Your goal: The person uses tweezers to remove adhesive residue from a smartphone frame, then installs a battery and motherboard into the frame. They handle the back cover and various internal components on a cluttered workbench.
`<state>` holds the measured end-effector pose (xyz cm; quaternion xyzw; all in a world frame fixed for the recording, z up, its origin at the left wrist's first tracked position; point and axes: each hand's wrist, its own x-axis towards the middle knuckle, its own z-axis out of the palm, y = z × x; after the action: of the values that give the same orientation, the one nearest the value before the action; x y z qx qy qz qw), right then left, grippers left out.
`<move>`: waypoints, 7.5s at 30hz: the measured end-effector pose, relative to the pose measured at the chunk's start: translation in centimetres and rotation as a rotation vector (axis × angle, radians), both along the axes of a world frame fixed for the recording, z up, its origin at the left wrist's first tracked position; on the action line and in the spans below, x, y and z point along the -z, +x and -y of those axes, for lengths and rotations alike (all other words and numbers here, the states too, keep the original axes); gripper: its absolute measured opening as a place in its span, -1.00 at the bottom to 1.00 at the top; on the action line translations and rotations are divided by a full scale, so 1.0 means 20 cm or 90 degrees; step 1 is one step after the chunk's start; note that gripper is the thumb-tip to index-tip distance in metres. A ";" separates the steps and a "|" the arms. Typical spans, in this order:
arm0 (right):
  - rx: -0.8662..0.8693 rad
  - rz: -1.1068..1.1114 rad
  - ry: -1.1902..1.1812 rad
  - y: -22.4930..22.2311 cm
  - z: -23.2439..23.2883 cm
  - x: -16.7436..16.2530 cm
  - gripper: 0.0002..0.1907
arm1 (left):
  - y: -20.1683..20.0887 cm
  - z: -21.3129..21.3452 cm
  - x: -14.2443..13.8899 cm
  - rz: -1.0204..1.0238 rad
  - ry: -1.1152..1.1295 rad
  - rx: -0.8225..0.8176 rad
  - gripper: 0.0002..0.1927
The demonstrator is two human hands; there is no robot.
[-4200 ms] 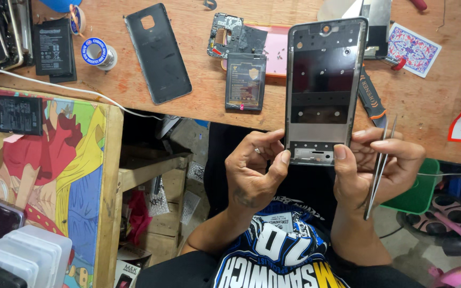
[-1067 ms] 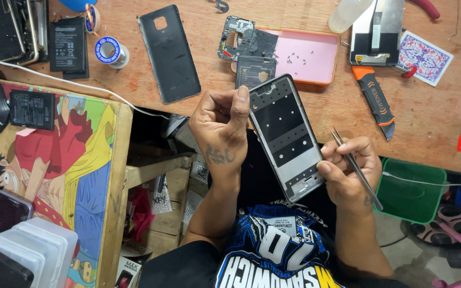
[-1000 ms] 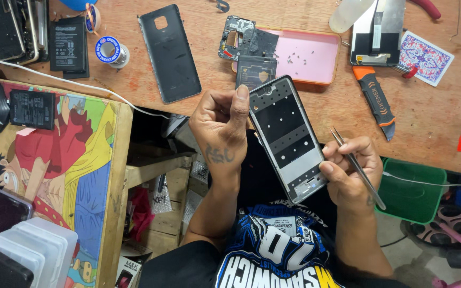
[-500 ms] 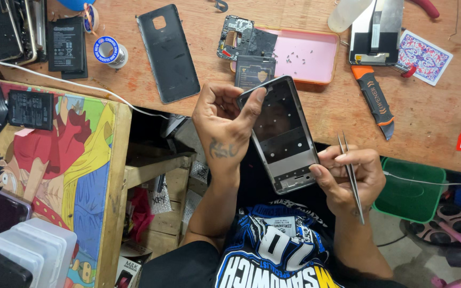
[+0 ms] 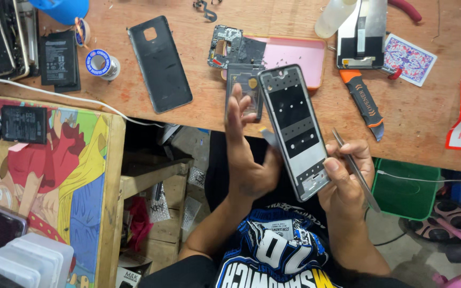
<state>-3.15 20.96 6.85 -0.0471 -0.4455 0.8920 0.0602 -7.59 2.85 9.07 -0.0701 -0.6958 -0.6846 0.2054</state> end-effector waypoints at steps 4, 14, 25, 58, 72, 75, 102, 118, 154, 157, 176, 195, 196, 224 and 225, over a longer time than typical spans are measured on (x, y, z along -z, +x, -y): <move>0.003 -0.017 0.035 0.03 0.02 0.00 -0.70 | 0.05 -0.03 0.07 -0.109 -0.189 0.009 0.22; -0.022 -0.051 0.352 0.09 0.11 -0.16 -0.61 | 0.07 -0.05 0.24 -0.045 -0.065 0.025 0.06; -0.106 -0.223 0.622 0.10 0.14 -0.31 -0.68 | 0.03 -0.04 0.15 -0.050 -0.006 0.007 -0.07; 0.013 -0.242 0.771 -0.22 0.03 -0.04 -0.74 | 0.06 0.07 0.19 -0.021 -0.019 0.129 -0.24; -0.006 -0.258 0.815 -0.25 0.04 -0.04 -0.71 | 0.05 0.09 0.18 -0.017 -0.028 0.134 -0.27; -0.013 -0.260 0.821 -0.26 0.04 -0.04 -0.70 | 0.04 0.09 0.18 -0.025 -0.024 0.140 -0.27; -0.006 -0.367 0.836 -0.25 0.03 -0.07 -0.71 | 0.05 0.08 0.18 -0.026 -0.010 0.124 -0.28; 0.007 -0.341 0.886 -0.25 0.04 -0.06 -0.69 | 0.07 0.08 0.17 -0.002 -0.001 0.122 -0.29; -0.003 -0.204 0.787 -0.29 0.09 -0.10 -0.73 | 0.06 0.07 0.14 -0.035 -0.002 0.111 -0.29; -0.007 -0.223 0.772 -0.30 0.09 -0.11 -0.67 | 0.06 0.07 0.13 -0.028 0.016 0.116 -0.29; -0.033 -0.084 0.546 -0.32 0.00 -0.08 -0.80 | 0.07 0.06 0.14 0.007 0.099 0.135 -0.32; -0.132 0.017 0.412 -0.30 0.02 -0.16 -0.85 | 0.09 0.15 -0.10 0.065 0.200 0.206 -0.39; -0.133 0.020 0.413 -0.30 0.01 -0.16 -0.85 | 0.09 0.14 -0.10 0.062 0.196 0.202 -0.39; -0.048 -0.340 0.791 -0.23 0.02 -0.14 -0.77 | 0.05 0.05 0.03 0.030 -0.100 0.056 -0.24; -0.046 -0.345 0.789 -0.23 0.02 -0.14 -0.77 | 0.05 0.04 0.03 0.024 -0.104 0.051 -0.24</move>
<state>-7.77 20.54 9.57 0.2363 -0.8451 0.4536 0.1556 -6.54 1.96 8.44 -0.1018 -0.7497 -0.6345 0.1581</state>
